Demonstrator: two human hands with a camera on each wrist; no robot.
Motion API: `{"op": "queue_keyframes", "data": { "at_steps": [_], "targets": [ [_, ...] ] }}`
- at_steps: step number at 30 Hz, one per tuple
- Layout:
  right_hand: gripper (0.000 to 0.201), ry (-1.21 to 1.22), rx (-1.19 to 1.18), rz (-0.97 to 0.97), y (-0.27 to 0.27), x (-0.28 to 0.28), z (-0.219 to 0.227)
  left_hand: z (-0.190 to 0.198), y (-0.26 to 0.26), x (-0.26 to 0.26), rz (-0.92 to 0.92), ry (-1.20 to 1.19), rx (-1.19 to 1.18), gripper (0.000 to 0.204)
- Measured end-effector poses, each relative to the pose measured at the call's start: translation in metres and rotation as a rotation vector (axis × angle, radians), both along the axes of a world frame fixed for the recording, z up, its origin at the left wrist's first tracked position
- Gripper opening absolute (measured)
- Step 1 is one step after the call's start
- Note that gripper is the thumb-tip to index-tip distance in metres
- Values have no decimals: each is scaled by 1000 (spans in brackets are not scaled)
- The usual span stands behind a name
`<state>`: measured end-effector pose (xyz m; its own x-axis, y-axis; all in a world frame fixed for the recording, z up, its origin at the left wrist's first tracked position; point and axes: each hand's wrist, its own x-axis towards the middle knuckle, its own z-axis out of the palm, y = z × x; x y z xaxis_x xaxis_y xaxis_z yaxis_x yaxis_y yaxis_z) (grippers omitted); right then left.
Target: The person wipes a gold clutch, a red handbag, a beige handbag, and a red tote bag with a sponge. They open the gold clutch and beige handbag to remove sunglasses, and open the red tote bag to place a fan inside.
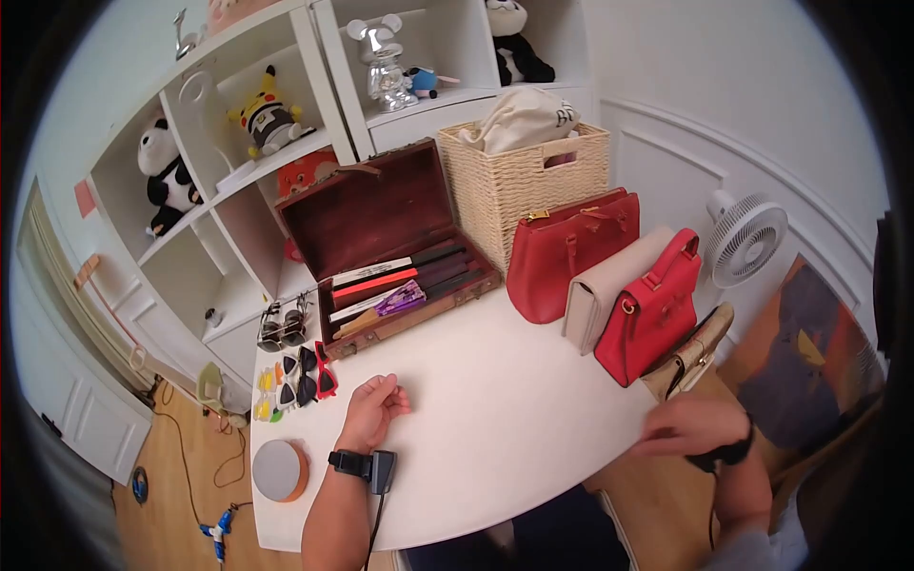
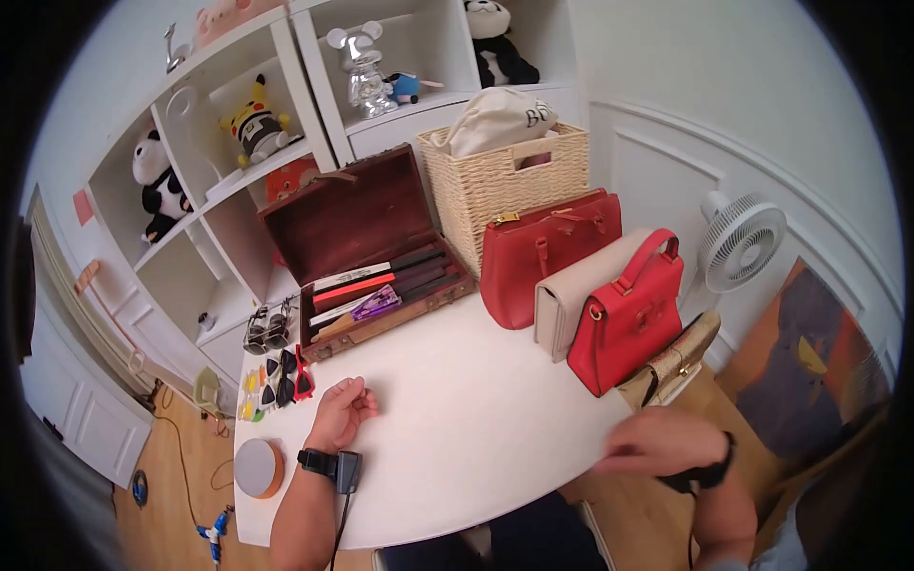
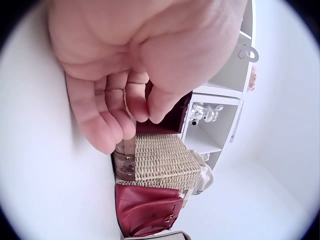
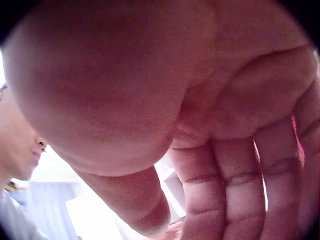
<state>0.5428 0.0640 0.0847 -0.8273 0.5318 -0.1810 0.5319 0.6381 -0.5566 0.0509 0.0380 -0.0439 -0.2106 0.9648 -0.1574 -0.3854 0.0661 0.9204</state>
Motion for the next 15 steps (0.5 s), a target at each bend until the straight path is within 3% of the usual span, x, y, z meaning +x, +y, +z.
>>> {"op": "queue_keyframes", "data": {
  "at_steps": [2, 3, 5, 6, 9, 15],
  "targets": [
    [40, -11, 50, -375, -8, 41, -6, -2, 3, 0, -7, 1, 19, 22],
    [40, -22, 52, -370, -6, 58, -16, -2, 3, 2, -11, 15, 27, 21],
    [44, -333, 355, -640, 9, 84, -42, -3, 5, 6, -23, 27, 33, 20],
    [46, -106, 326, -722, 21, 89, -55, -2, 5, 9, -21, 48, 32, 19],
    [48, -4, 349, -681, 42, 84, -72, 2, 4, 12, -23, 84, 39, 18],
    [50, -48, 315, -703, 60, 79, -78, 1, -2, 13, -40, 104, 54, 17]
  ]
}}
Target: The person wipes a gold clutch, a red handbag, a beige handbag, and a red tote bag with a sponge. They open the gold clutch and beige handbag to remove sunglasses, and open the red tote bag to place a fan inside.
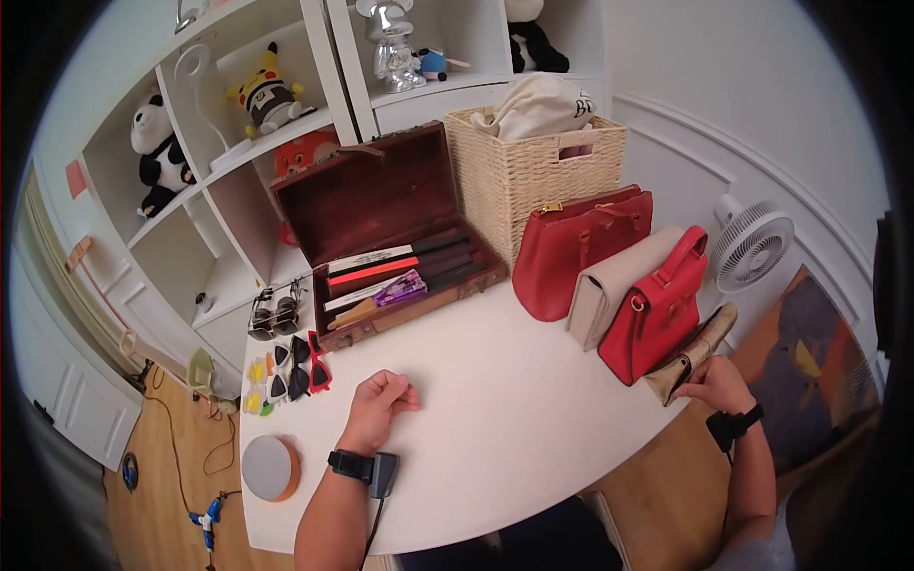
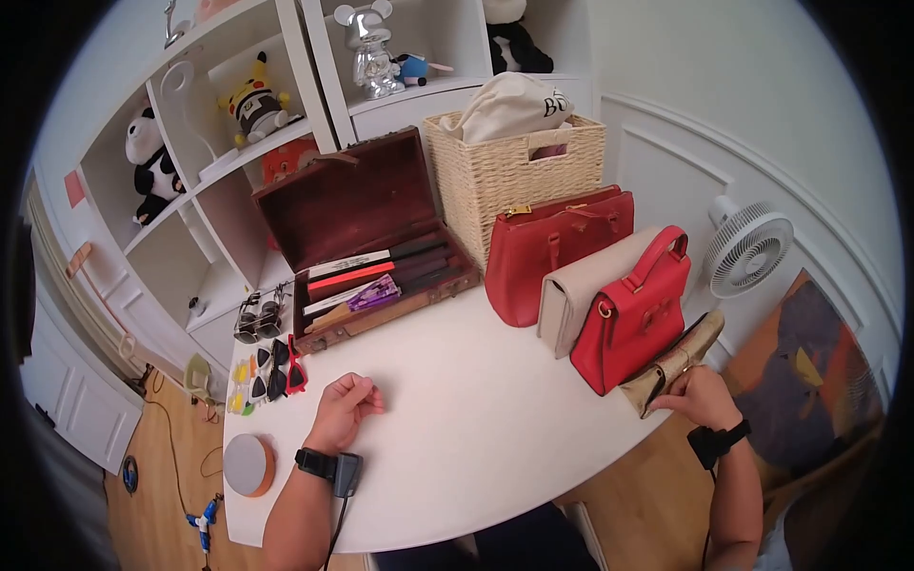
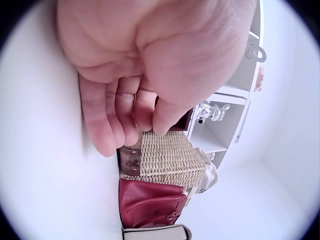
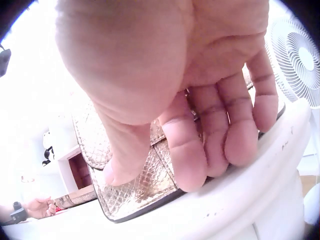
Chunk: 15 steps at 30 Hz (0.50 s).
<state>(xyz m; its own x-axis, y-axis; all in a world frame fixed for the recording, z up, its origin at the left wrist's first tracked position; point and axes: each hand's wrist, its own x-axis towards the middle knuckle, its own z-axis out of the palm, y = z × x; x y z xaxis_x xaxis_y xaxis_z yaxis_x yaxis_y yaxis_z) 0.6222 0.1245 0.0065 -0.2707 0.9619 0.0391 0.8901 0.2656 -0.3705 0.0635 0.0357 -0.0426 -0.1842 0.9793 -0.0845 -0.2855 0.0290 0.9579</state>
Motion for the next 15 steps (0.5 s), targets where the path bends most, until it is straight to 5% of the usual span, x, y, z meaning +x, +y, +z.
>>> {"op": "queue_keyframes", "data": {
  "at_steps": [11, 15],
  "targets": [
    [39, 211, 39, -119, -7, -23, -11, -1, -1, -1, -16, 37, 16, 17],
    [27, 429, 180, 35, 2, 6, -43, -5, 0, 0, -16, 33, 29, 17]
  ]
}}
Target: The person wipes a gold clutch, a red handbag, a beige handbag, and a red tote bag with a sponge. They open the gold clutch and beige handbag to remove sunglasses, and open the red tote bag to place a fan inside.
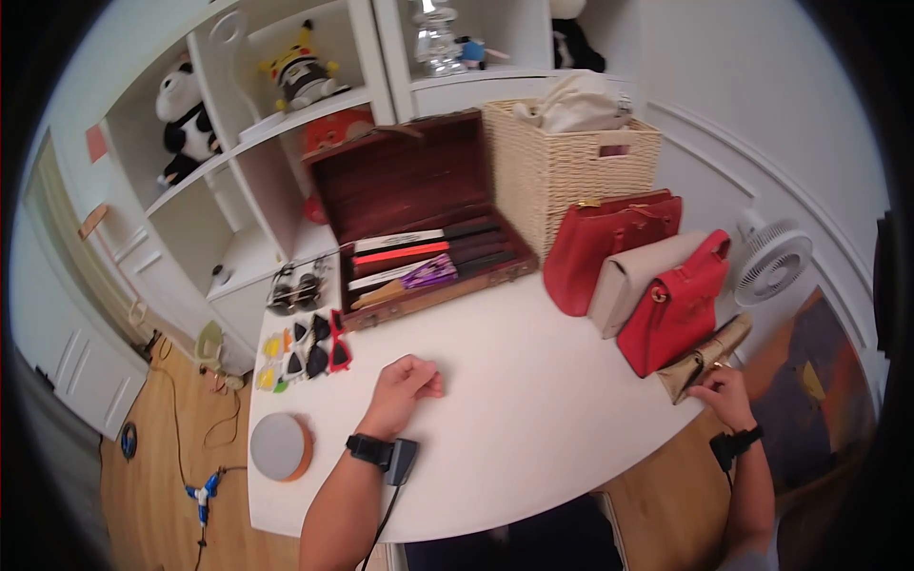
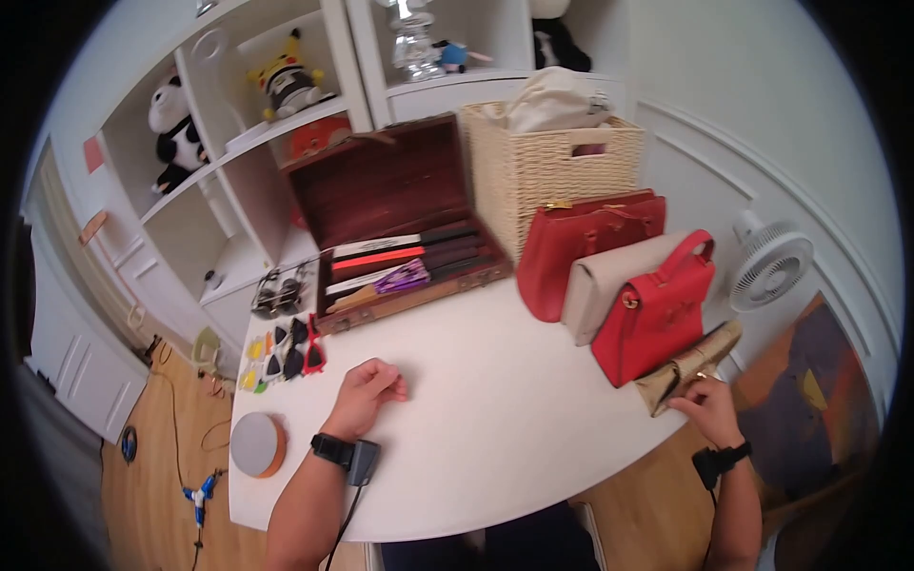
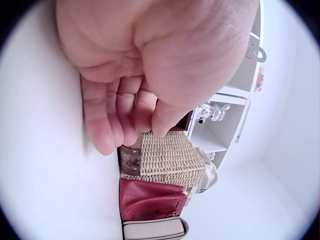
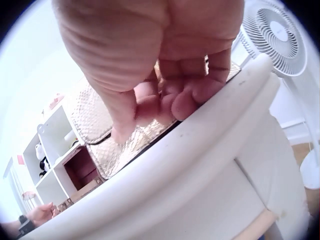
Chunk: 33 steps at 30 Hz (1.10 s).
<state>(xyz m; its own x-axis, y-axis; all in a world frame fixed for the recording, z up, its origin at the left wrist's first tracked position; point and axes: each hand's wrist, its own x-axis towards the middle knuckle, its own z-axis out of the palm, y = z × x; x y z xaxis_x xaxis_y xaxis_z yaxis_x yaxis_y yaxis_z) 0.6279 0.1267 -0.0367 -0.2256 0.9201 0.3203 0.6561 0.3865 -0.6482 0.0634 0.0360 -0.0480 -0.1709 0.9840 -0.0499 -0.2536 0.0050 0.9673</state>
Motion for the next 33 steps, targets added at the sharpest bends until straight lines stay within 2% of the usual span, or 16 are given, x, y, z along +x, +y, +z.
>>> {"op": "queue_keyframes", "data": {
  "at_steps": [2, 3, 5, 6, 8, 9, 12, 15, 16, 18, 22, 25, 27, 29, 30, 33],
  "targets": [
    [31, 95, 45, -21, 6, 20, -12, -3, -1, -2, 19, -6, -1, 17],
    [33, 235, 12, -51, 14, 34, -25, -3, 0, -2, 3, -5, 1, 17],
    [23, 384, -95, -98, 38, 82, -56, -6, -1, -1, 2, -8, 11, 16],
    [23, 381, -90, -81, 39, 75, -51, -6, 0, -1, -5, -15, 17, 15],
    [56, 397, 104, -213, 35, 58, -35, -6, 0, 0, -14, -36, 39, 11],
    [56, 397, 106, -199, 38, 58, -33, -5, -1, 1, -1, -37, 43, 11],
    [104, 452, 60, -188, 42, 61, -27, -1, -3, 3, 4, 4, 49, 10],
    [110, 441, -63, -94, 28, 54, 0, -4, -2, 1, -48, 65, 33, 9],
    [110, 435, -60, -93, 32, 58, 1, -5, -1, 2, -47, 57, 26, 11],
    [107, 471, -261, 64, 45, 71, -3, -5, 0, 4, -53, 45, 21, 14],
    [89, 580, -225, 177, 51, 77, -8, 1, -4, 10, 2, 81, -13, 17],
    [86, 575, -189, 117, 51, 100, -27, 0, -4, 10, 7, 99, 8, 17],
    [83, 608, -165, 91, 23, 80, -14, -2, -5, 10, 0, 105, 16, 16],
    [77, 621, -6, 67, -7, 59, 6, -2, -5, 9, -7, 131, 8, 13],
    [72, 602, -69, 84, -21, 60, 12, 0, -5, 9, -4, 126, 11, 13],
    [67, 616, -37, 82, -42, 73, 0, 0, -7, 9, -10, 139, 1, 11]
  ]
}}
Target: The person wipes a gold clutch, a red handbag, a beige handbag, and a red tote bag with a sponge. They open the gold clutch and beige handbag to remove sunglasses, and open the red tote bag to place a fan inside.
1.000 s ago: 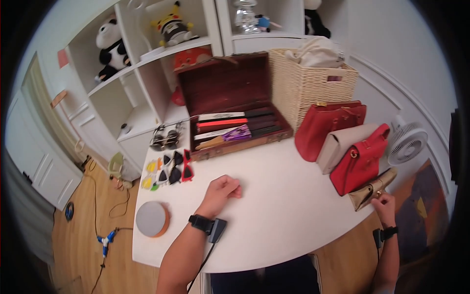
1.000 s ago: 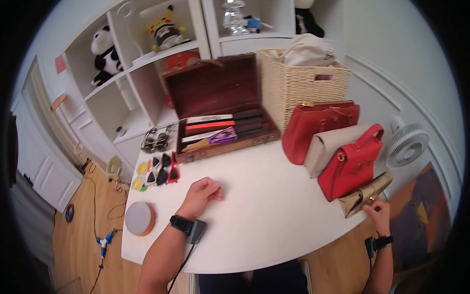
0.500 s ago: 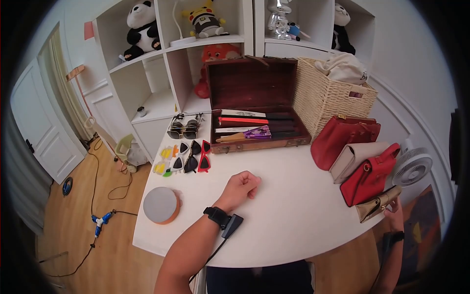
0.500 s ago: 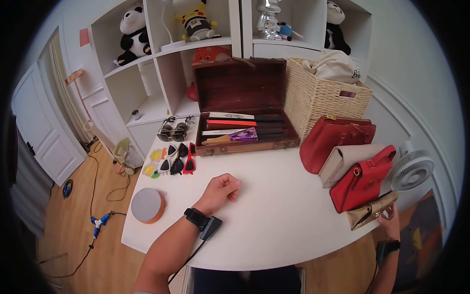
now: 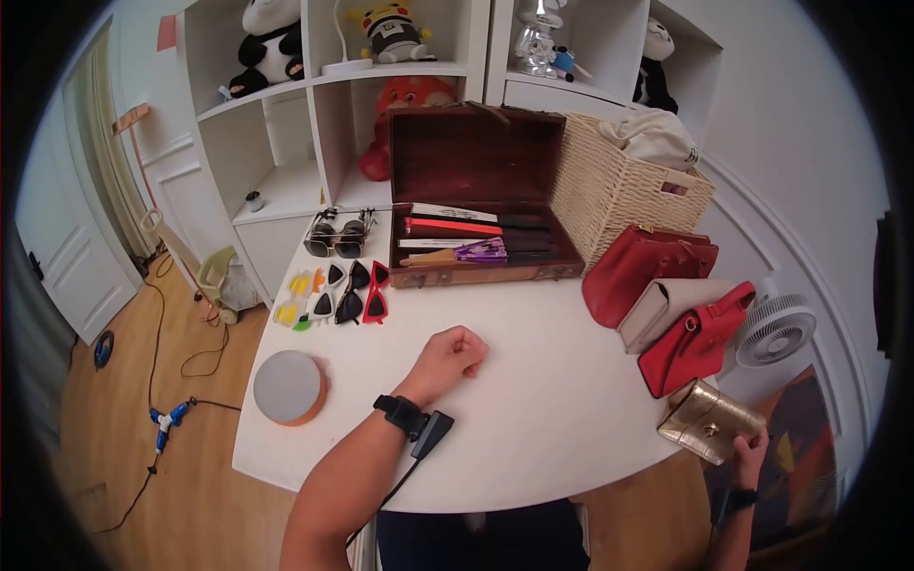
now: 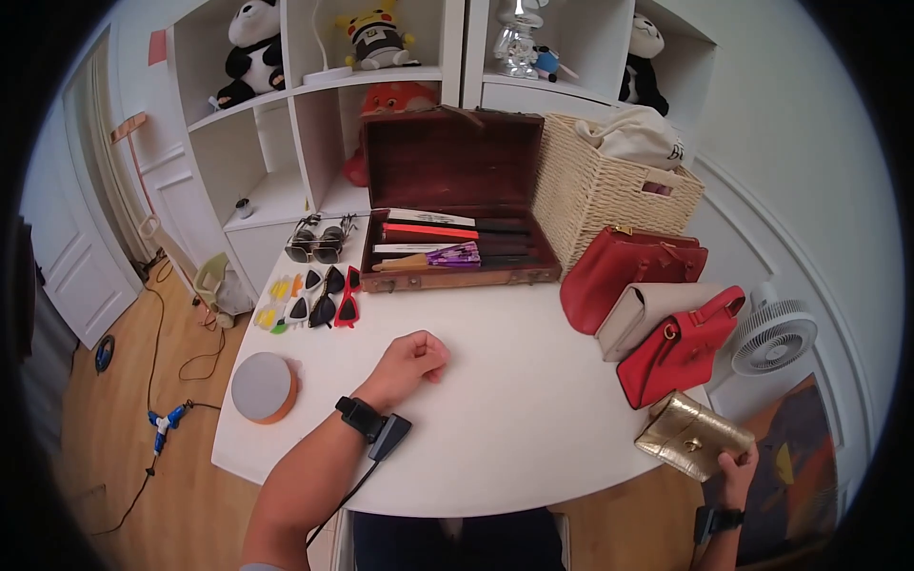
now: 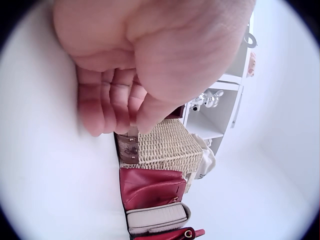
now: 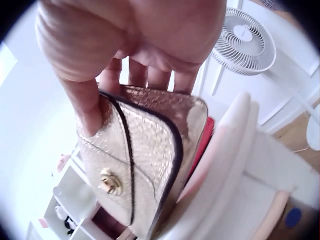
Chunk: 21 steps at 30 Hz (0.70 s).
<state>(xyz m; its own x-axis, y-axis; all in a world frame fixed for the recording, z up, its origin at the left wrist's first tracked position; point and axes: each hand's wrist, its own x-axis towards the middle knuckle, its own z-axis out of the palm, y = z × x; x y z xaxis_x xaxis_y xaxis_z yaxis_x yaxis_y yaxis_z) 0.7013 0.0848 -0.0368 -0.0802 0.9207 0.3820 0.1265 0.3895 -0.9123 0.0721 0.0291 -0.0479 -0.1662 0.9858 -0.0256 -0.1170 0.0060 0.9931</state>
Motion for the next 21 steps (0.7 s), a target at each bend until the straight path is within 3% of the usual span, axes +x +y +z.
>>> {"op": "queue_keyframes", "data": {
  "at_steps": [4, 6, 9, 10, 12, 14, 18, 19, 20, 21],
  "targets": [
    [51, 73, 49, -41, -32, -100, 33, 5, 2, 8, -92, 89, -24, 17],
    [40, -12, 29, -4, -17, -138, 31, 13, 4, 15, -136, 151, -38, 22],
    [26, 40, 7, 195, 5, -240, 42, 24, 7, 1, -250, 92, -115, 51],
    [24, 95, 9, 295, 18, -270, 40, 27, 7, -3, -245, 104, -114, 51],
    [21, 189, -70, 400, 40, -327, 43, 33, 6, -15, -262, -133, -85, 59],
    [19, 276, -145, 467, 73, -372, 22, 35, 7, -19, -171, -41, -50, 64],
    [26, 424, -366, 575, 84, -431, 9, 21, 7, -29, 67, 217, 100, 90],
    [52, 440, -462, 635, 83, -433, 5, 16, 9, -33, 90, 121, 131, 94],
    [52, 443, -470, 633, 78, -431, 2, 14, 9, -35, 89, 122, 122, 94],
    [68, 360, -397, 680, 71, -428, -1, 15, 5, -36, 97, 124, 125, 94]
  ]
}}
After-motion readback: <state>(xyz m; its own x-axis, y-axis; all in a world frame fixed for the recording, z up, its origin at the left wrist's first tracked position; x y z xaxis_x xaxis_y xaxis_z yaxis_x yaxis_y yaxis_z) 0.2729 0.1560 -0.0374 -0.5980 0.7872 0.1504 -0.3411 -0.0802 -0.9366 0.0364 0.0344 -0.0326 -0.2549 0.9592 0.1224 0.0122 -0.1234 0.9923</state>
